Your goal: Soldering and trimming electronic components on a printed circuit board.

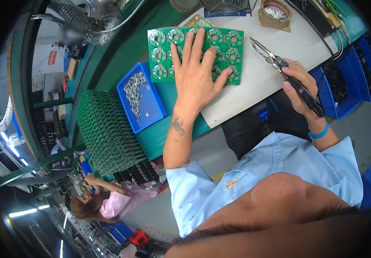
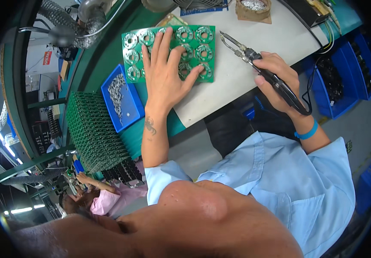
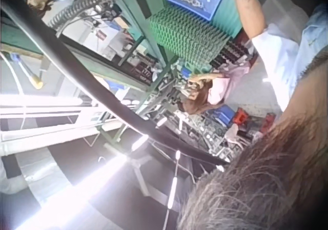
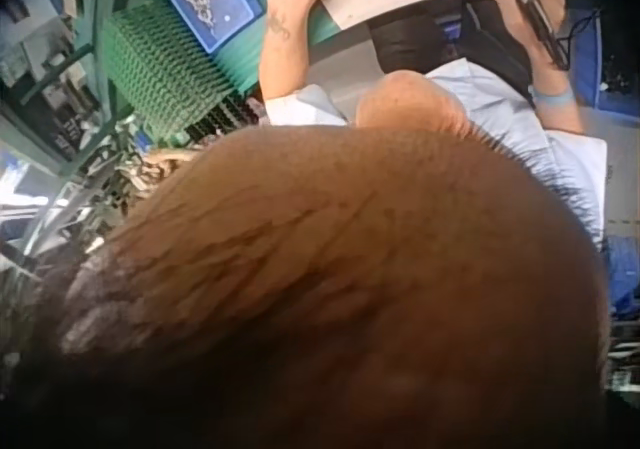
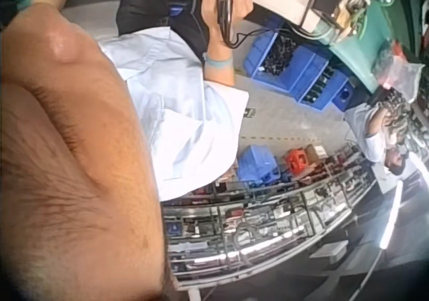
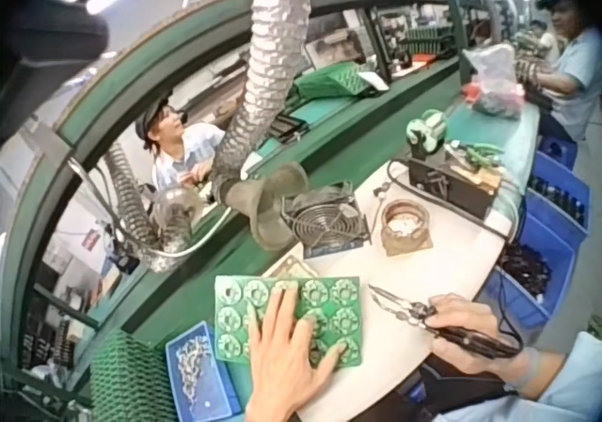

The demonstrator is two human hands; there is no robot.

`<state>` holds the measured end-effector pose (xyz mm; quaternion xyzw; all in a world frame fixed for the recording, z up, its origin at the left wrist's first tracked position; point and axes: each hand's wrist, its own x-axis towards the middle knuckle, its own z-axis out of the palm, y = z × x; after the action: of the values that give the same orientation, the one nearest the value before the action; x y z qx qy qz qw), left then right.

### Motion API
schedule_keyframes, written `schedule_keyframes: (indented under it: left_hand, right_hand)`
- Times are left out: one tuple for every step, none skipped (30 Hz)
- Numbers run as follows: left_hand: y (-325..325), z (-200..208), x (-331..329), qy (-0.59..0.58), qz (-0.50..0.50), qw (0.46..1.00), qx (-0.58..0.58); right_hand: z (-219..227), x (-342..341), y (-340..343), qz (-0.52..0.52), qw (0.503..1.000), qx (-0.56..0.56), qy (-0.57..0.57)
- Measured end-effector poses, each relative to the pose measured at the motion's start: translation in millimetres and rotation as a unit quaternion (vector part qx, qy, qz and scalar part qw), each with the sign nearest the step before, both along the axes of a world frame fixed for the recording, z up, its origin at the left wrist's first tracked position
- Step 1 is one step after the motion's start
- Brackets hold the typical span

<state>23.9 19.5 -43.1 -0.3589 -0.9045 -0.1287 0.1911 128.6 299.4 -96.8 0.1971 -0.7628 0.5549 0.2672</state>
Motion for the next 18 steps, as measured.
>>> schedule_keyframes:
  left_hand:
    - [-1, 0, -1, 0.007, 0.0, 1.0, 0.003]
    - [-2, -1, -1, -0.001, 0.008, 1.0, 0.005]
    - [-5, -2, 0, 0.002, 0.009, 1.0, 0.007]
    - [-4, -2, -1, 0.004, 0.007, 1.0, 0.003]
    - [-3, -2, -1, 0.006, 0.006, 1.0, -0.001]
    - [-3, -1, -2, 0.009, 0.005, 1.0, -0.004]
    - [-2, -1, -3, 0.003, 0.008, 1.0, -0.002]
    - [-1, 0, -4, -0.005, 0.008, 1.0, -0.013]
    - [0, 2, -5, -0.013, 0.007, 1.0, -0.025]
    - [1, 3, -6, -0.021, 0.005, 0.999, -0.036]
    - [1, 3, -6, -0.029, 0.004, 0.998, -0.048]
    - [1, 3, -6, -0.032, 0.006, 0.998, -0.047]
    - [1, 3, -6, -0.03, 0.004, 0.998, -0.047]
    - [0, 3, -7, -0.028, 0.002, 0.998, -0.047]
    - [0, 3, -7, -0.026, 0.0, 0.999, -0.047]
    - [0, 3, -6, -0.024, -0.002, 0.999, -0.048]
    - [0, 2, -7, -0.026, -0.001, 0.999, -0.047]
    - [0, 2, -7, -0.023, -0.002, 0.999, -0.047]
  right_hand:
    - [1, 1, 0, 0.011, 1.0, 0.008, 0.003]
    - [4, 4, -1, 0.019, 1.0, 0.01, -0.005]
    - [9, 10, -4, 0.032, 0.999, 0.02, -0.014]
    - [11, 16, -6, 0.042, 0.999, 0.024, -0.022]
    - [13, 22, -7, 0.052, 0.998, 0.029, -0.03]
    - [13, 24, -8, 0.063, 0.997, 0.033, -0.038]
    - [12, 26, -10, 0.066, 0.996, 0.035, -0.044]
    - [11, 28, -12, 0.063, 0.996, 0.044, -0.042]
    - [10, 30, -14, 0.06, 0.996, 0.053, -0.041]
    - [9, 32, -15, 0.057, 0.996, 0.061, -0.039]
    - [8, 34, -17, 0.054, 0.995, 0.069, -0.037]
    - [8, 34, -19, 0.057, 0.995, 0.07, -0.04]
    - [8, 34, -20, 0.058, 0.995, 0.07, -0.042]
    - [8, 34, -22, 0.058, 0.995, 0.069, -0.045]
    - [7, 34, -24, 0.059, 0.995, 0.068, -0.047]
    - [7, 34, -25, 0.059, 0.995, 0.067, -0.049]
    - [7, 34, -26, 0.06, 0.995, 0.068, -0.05]
    - [6, 34, -26, 0.057, 0.995, 0.07, -0.049]
